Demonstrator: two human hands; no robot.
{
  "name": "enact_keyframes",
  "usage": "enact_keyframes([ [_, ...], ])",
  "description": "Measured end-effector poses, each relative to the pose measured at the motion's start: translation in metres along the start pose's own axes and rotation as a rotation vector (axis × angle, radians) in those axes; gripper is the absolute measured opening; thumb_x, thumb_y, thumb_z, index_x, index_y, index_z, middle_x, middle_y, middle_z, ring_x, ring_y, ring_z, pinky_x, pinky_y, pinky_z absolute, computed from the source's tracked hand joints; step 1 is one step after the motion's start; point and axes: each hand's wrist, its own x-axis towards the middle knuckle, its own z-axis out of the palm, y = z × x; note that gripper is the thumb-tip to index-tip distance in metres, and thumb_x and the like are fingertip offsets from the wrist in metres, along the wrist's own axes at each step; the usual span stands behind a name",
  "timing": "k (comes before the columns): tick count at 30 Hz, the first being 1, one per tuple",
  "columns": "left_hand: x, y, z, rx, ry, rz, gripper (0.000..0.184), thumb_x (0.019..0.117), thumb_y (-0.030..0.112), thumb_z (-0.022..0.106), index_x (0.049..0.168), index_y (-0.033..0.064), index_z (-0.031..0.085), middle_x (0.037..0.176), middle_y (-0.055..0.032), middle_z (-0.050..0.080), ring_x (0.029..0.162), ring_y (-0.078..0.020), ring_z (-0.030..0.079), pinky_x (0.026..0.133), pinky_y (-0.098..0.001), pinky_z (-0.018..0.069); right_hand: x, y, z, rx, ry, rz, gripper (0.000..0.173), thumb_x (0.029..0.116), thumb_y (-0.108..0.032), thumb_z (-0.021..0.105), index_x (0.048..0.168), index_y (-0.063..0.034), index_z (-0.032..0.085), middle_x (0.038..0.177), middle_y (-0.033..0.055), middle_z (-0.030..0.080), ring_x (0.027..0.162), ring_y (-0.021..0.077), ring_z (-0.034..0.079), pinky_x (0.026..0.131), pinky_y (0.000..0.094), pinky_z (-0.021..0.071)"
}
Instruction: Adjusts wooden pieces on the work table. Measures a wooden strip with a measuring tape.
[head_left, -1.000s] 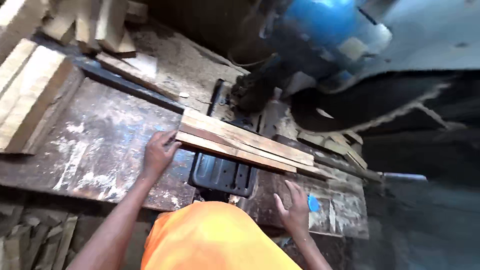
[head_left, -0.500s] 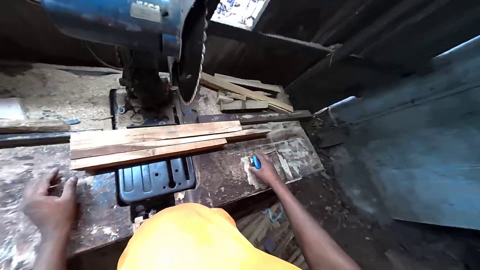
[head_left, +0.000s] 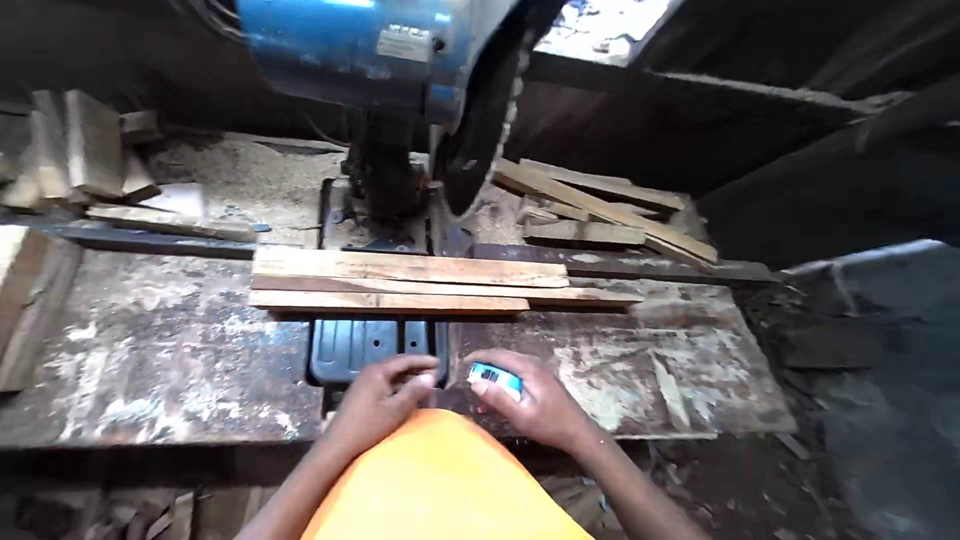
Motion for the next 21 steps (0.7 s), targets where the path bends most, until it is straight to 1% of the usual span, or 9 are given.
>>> enact_keyframes([
  [2, 0.008, 0.016, 0.001, -0.076, -0.014, -0.064, 0.028, 0.1018, 0.028, 0.065, 0.129, 0.0212, 0.070, 0.109, 0.0027, 0.076, 0.091, -0.0132, 0.074, 0.083, -0.0366, 0.0642, 0.020, -0.016, 0.023, 0.034, -0.048, -0.101, 0.046, 0.0920, -0.054, 0.064, 0.125, -0.0219, 0.064, 0.100, -0.0092, 0.071, 0.084, 0.0030, 0.068, 0.072, 0.0317, 0.0622],
  [4, 0.013, 0.023, -0.006, -0.188, 0.008, -0.108, 0.025, 0.1002, 0.021, 0.068, 0.124, 0.0158, 0.070, 0.101, -0.0039, 0.076, 0.082, -0.0179, 0.073, 0.074, -0.0373, 0.0634, 0.034, -0.025, 0.034, -0.006, -0.038, -0.112, 0.047, 0.0878, -0.052, 0.067, 0.124, -0.0225, 0.060, 0.096, -0.0104, 0.068, 0.080, 0.0018, 0.066, 0.067, 0.0312, 0.0610],
  [8, 0.019, 0.026, -0.020, -0.336, 0.008, -0.179, 0.028, 0.0954, 0.013, 0.072, 0.123, 0.0114, 0.066, 0.096, -0.0089, 0.072, 0.077, -0.0197, 0.069, 0.070, -0.0355, 0.0598, 0.052, -0.024, 0.036, -0.075, -0.099, -0.141, 0.038, 0.0882, -0.043, 0.062, 0.121, -0.0242, 0.061, 0.096, -0.0092, 0.066, 0.079, 0.0036, 0.064, 0.065, 0.0339, 0.0587],
  [10, 0.020, 0.032, -0.035, -0.372, 0.050, -0.182, 0.028, 0.0982, 0.011, 0.068, 0.126, 0.0090, 0.063, 0.095, -0.0078, 0.070, 0.076, -0.0162, 0.065, 0.070, -0.0325, 0.0564, 0.062, -0.017, 0.018, -0.181, -0.115, -0.163, 0.036, 0.0921, -0.044, 0.059, 0.122, -0.0243, 0.066, 0.107, -0.0077, 0.068, 0.088, 0.0064, 0.067, 0.073, 0.0376, 0.0606],
  [12, 0.017, 0.042, -0.063, -0.432, 0.168, -0.168, 0.026, 0.1018, 0.010, 0.059, 0.128, 0.0088, 0.061, 0.093, -0.0046, 0.068, 0.075, -0.0115, 0.061, 0.071, -0.0293, 0.0534, 0.074, 0.003, -0.014, -0.320, -0.110, -0.153, 0.039, 0.0930, -0.042, 0.057, 0.123, -0.0208, 0.070, 0.111, -0.0011, 0.070, 0.094, 0.0150, 0.069, 0.079, 0.0465, 0.0607],
  [15, 0.026, 0.034, -0.122, -0.622, 0.301, -0.074, 0.026, 0.1032, 0.009, 0.052, 0.128, 0.0081, 0.060, 0.098, -0.0059, 0.066, 0.076, -0.0117, 0.061, 0.074, -0.0299, 0.0550, 0.086, 0.046, -0.066, -0.451, -0.055, -0.148, 0.043, 0.0913, -0.045, 0.053, 0.115, -0.0158, 0.073, 0.103, 0.0035, 0.072, 0.089, 0.0198, 0.069, 0.076, 0.0492, 0.0586],
  [17, 0.030, 0.026, -0.158, -0.791, 0.326, -0.020, 0.025, 0.1032, 0.010, 0.047, 0.124, 0.0087, 0.061, 0.093, -0.0059, 0.065, 0.074, -0.0121, 0.062, 0.073, -0.0302, 0.0559, 0.090, 0.067, -0.092, -0.484, -0.047, -0.161, 0.046, 0.0946, -0.050, 0.052, 0.113, -0.0145, 0.075, 0.103, 0.0053, 0.073, 0.091, 0.0205, 0.070, 0.077, 0.0492, 0.0579],
  [18, 0.030, 0.025, -0.172, -0.865, 0.331, 0.013, 0.023, 0.1044, 0.013, 0.046, 0.121, 0.0089, 0.061, 0.092, -0.0058, 0.064, 0.074, -0.0122, 0.061, 0.073, -0.0300, 0.0554, 0.092, 0.073, -0.102, -0.479, -0.060, -0.170, 0.044, 0.0961, -0.047, 0.053, 0.113, -0.0127, 0.075, 0.104, 0.0081, 0.073, 0.092, 0.0225, 0.070, 0.078, 0.0497, 0.0577],
  [21, 0.028, 0.024, -0.204, -0.883, 0.408, 0.055, 0.017, 0.1040, 0.014, 0.051, 0.115, 0.0094, 0.063, 0.092, -0.0058, 0.065, 0.075, -0.0122, 0.062, 0.072, -0.0285, 0.0557, 0.098, 0.072, -0.120, -0.434, -0.116, -0.108, 0.034, 0.0942, -0.020, 0.056, 0.116, -0.0009, 0.074, 0.108, 0.0232, 0.070, 0.097, 0.0363, 0.068, 0.084, 0.0561, 0.0544],
])
